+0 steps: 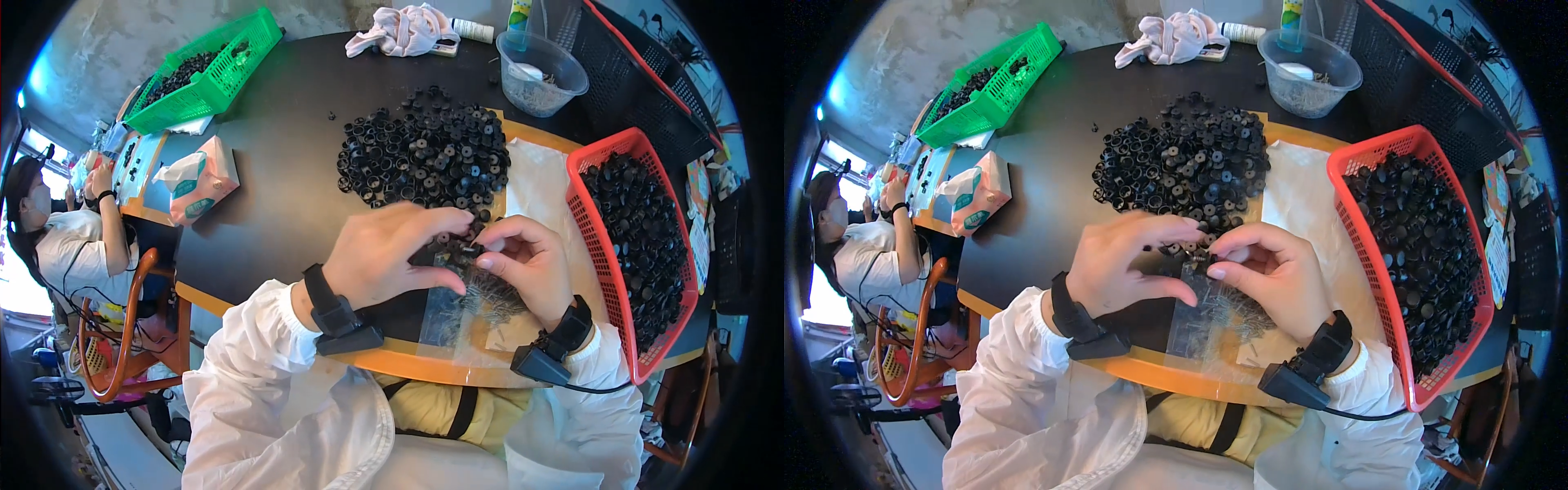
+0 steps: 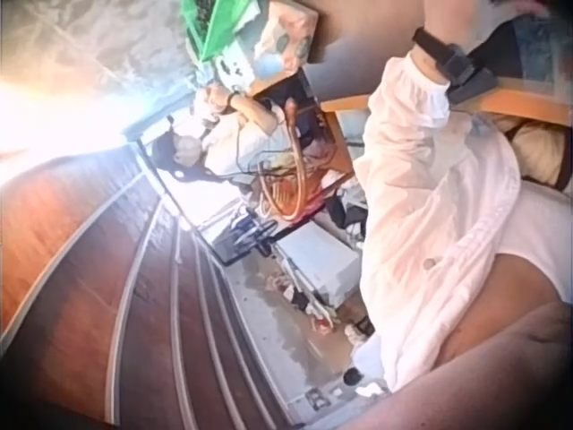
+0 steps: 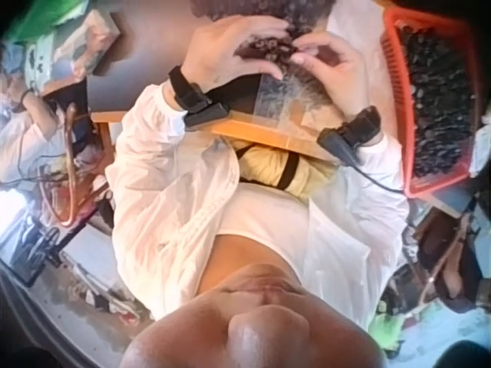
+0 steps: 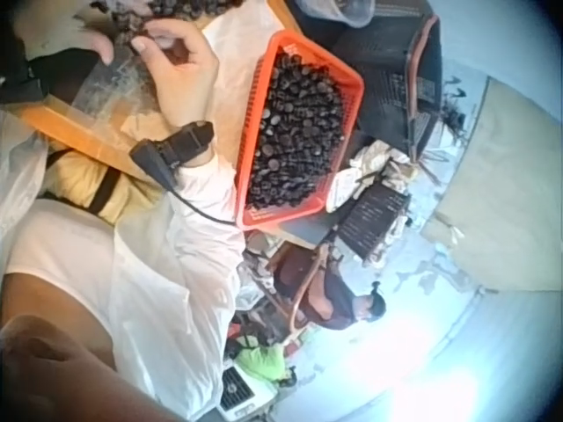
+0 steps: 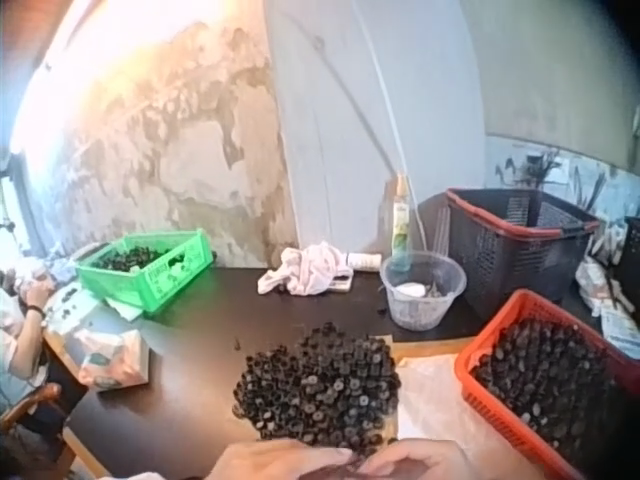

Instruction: The recorder is assembling small black plastic components by inserting a metal pin into a hole in each plastic piece.

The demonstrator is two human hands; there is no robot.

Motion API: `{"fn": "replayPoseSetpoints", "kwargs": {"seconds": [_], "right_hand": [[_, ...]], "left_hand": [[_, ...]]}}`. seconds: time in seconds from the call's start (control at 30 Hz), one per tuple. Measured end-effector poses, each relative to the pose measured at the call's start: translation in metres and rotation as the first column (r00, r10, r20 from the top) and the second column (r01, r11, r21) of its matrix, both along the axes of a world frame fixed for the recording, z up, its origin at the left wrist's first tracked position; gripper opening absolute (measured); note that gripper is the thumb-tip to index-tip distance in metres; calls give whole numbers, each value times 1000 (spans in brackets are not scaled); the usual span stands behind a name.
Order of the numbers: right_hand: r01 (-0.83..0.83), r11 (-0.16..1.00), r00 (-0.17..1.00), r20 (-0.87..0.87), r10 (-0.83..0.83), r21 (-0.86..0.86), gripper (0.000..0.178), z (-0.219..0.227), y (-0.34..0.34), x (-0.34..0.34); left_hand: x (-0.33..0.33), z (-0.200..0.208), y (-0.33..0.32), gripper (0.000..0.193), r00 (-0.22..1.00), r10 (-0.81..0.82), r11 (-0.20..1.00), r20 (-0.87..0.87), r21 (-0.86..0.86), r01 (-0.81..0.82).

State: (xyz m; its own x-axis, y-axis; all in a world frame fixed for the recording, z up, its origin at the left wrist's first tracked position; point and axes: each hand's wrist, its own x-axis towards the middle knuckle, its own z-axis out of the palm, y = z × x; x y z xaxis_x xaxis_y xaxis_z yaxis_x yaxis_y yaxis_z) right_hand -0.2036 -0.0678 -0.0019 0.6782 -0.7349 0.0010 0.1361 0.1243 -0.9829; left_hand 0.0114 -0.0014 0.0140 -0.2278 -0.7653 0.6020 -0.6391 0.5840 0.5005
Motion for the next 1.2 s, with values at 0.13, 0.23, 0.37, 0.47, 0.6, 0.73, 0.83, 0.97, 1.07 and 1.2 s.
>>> {"fn": "replayPoseSetpoints", "kwargs": {"seconds": [0.13,0.23,0.37,0.47,0.6,0.73,0.83,0.97,1.07,1.2], "right_hand": [[85,996,996,6,-85,6,22,-3,-5,-3],[171,985,984,48,-169,-35,18,-3,-10,0],[176,984,979,113,-171,-32,15,-8,-14,1],[142,990,982,128,-142,4,15,-7,-14,2],[105,994,992,79,-103,-29,15,-5,-11,3],[96,995,994,62,-94,-38,15,-4,-10,3],[86,996,995,45,-84,-35,15,-1,-8,4],[75,996,996,42,-72,-52,15,-4,-7,4],[64,996,997,41,-62,-65,16,-4,-6,5],[73,994,997,6,-73,-85,16,-4,-5,5]], "left_hand": [[36,10,-8,40,972,97,989,214,-126,-71],[70,18,-10,38,943,15,1000,332,-25,-7],[75,11,-14,38,938,-99,985,332,166,45],[75,15,-13,38,932,-84,961,352,276,-18],[77,15,-12,32,918,-82,945,389,323,-53],[75,11,-11,29,921,-98,956,376,294,-19],[75,10,-10,25,913,-97,964,395,266,-13],[75,9,-9,23,927,-85,976,366,219,3],[74,12,-8,23,935,-103,972,339,234,23],[62,13,-6,23,931,-74,978,356,210,-3]]}}
